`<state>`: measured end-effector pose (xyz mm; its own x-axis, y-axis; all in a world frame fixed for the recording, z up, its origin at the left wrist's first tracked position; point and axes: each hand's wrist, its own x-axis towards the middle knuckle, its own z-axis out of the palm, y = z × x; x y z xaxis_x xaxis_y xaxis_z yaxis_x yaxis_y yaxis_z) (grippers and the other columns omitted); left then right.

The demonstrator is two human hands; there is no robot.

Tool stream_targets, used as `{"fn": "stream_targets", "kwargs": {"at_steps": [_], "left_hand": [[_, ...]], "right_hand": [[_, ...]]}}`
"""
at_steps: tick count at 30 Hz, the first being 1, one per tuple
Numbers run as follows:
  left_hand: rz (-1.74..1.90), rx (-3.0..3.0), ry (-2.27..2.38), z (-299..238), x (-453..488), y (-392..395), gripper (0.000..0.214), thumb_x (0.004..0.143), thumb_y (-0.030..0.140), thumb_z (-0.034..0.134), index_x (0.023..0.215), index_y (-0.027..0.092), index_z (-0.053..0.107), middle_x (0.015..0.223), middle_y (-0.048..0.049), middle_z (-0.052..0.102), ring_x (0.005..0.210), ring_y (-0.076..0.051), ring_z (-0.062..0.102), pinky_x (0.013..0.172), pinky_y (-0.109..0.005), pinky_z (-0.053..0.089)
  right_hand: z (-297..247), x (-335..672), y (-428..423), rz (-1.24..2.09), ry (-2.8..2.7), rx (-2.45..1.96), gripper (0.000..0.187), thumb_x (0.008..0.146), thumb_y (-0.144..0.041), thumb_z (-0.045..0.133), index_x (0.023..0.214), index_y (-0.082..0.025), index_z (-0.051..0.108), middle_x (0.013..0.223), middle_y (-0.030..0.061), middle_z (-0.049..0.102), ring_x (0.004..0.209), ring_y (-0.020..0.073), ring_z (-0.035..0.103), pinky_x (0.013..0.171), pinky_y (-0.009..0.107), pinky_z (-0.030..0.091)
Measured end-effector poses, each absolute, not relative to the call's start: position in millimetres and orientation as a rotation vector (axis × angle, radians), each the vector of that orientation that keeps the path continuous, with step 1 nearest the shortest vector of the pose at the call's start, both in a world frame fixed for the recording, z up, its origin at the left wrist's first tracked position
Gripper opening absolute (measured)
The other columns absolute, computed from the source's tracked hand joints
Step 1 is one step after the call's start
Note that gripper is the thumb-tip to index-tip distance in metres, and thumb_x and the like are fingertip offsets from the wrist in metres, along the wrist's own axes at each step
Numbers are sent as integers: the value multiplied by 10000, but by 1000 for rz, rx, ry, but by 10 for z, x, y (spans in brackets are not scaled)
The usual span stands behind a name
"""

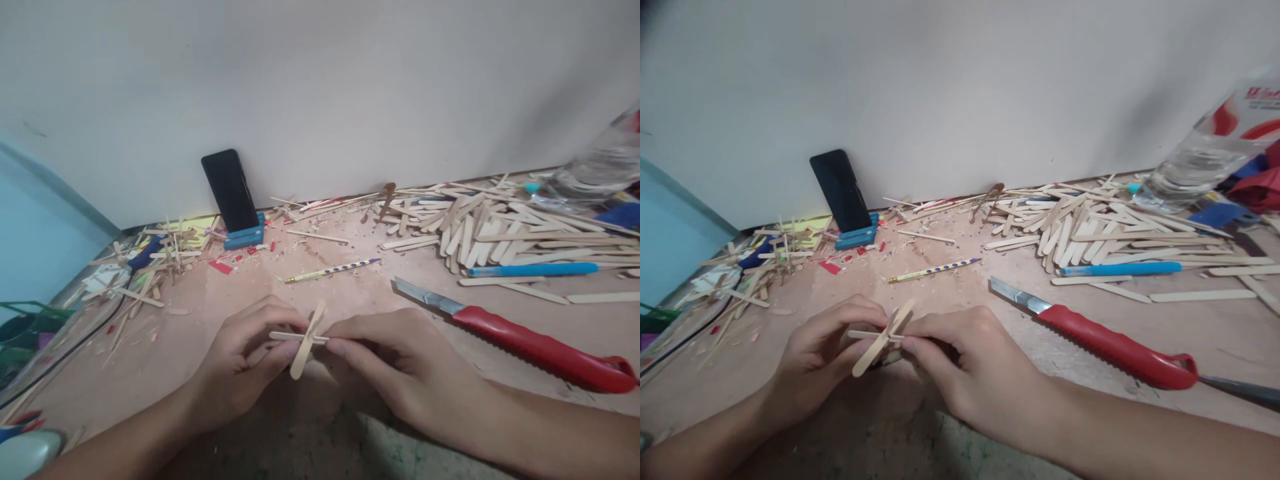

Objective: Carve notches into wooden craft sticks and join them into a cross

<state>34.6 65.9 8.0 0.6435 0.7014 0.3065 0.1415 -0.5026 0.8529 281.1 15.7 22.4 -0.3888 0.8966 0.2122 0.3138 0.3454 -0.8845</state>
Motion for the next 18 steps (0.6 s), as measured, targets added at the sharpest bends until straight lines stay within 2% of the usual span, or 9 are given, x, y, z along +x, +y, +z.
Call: {"fn": "stream_targets", "kwargs": {"at_steps": [10, 18], "left_hand": [[826, 1995, 671, 91, 355, 671, 94, 1049, 185, 633, 1072, 255, 691, 1008, 5, 677, 949, -132, 651, 853, -249, 510], [818, 1985, 684, 72, 345, 661, 89, 1049, 186, 632, 1065, 254, 688, 996, 2, 677, 934, -136, 649, 831, -254, 504]], "right_hand": [[239, 2790, 189, 1019, -1870, -1042, 272, 1075, -266, 553, 1011, -200, 809, 812, -41, 761, 690, 59, 641, 677, 148, 475], [234, 2806, 164, 1022, -1869, -1039, 276, 1077, -277, 554, 995, -192, 804, 811, -36, 757, 693, 57, 640, 665, 147, 470]]}}
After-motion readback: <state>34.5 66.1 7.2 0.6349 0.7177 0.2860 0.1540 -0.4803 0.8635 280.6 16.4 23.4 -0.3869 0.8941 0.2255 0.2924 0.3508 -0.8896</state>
